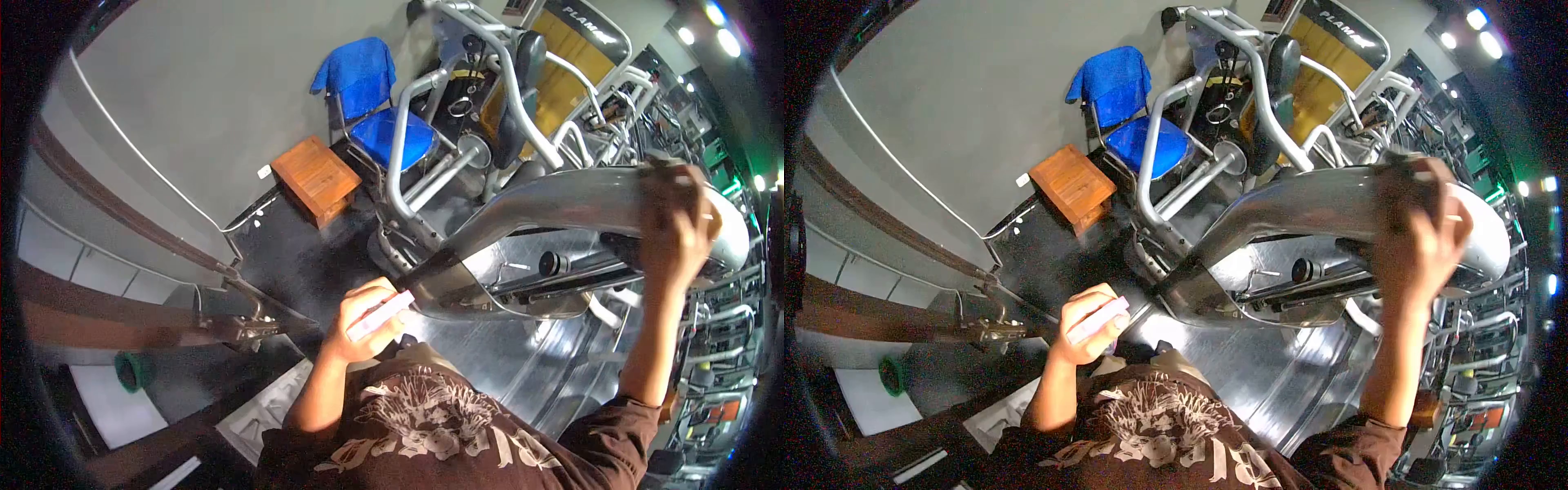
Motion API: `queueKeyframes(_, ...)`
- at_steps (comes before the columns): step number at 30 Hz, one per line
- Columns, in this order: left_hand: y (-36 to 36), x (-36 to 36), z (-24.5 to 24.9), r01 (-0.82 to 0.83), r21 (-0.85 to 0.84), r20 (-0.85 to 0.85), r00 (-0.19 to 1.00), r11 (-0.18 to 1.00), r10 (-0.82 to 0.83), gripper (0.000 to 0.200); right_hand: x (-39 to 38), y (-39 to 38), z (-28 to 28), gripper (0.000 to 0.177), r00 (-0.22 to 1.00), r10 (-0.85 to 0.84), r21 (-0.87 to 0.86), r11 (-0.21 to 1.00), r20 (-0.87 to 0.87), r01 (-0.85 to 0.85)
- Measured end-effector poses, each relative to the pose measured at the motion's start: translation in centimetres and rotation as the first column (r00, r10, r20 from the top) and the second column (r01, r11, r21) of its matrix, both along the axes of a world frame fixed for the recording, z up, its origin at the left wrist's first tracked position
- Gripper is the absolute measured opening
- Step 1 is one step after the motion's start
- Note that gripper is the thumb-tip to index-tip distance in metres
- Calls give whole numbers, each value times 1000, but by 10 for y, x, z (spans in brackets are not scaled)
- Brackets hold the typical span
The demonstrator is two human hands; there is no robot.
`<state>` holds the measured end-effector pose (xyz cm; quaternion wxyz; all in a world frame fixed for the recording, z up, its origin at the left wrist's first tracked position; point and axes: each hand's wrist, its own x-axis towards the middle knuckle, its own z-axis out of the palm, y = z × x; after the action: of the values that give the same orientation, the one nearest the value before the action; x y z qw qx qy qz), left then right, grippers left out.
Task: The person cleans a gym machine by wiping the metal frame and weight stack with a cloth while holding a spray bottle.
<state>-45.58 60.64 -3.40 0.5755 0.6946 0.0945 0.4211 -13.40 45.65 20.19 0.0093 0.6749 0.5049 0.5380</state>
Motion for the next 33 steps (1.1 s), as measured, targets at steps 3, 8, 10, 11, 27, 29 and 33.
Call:
queueKeyframes(3, 14, -13, -4, -10, 49, 4, 1000, 999, 10, 14, 12, -15, 32, 13, 990, -143, 214, 967, 12, 137)
queueKeyframes(8, 31, -25, -4, 7, 74, -15, 1000, 997, -6, 14, -9, 15, -25, 15, 996, -39, 175, 984, 84, 24)
queueKeyframes(10, 36, -26, -6, 28, 73, -26, 999, 997, -26, 13, -30, 37, -57, 16, 1000, 6, 75, 997, 25, -8)
queueKeyframes(11, 37, -25, -6, 40, 52, -21, 999, 998, -39, 13, -27, 44, -78, 15, 999, 29, 21, 999, 16, -29)
queueKeyframes(27, 44, -23, -27, 92, -43, 16, 996, 995, -92, 17, -14, 26, -32, 11, 989, -58, 166, 986, 138, 34)
queueKeyframes(29, 43, -20, -28, 105, -41, 21, 994, 994, -104, 17, -29, 45, -70, 15, 989, -23, 98, 995, 149, 9)
queueKeyframes(33, 42, -15, -28, 133, 11, 31, 991, 991, -133, 18, -23, 62, -159, 24, 997, 41, -118, 992, -59, -48)
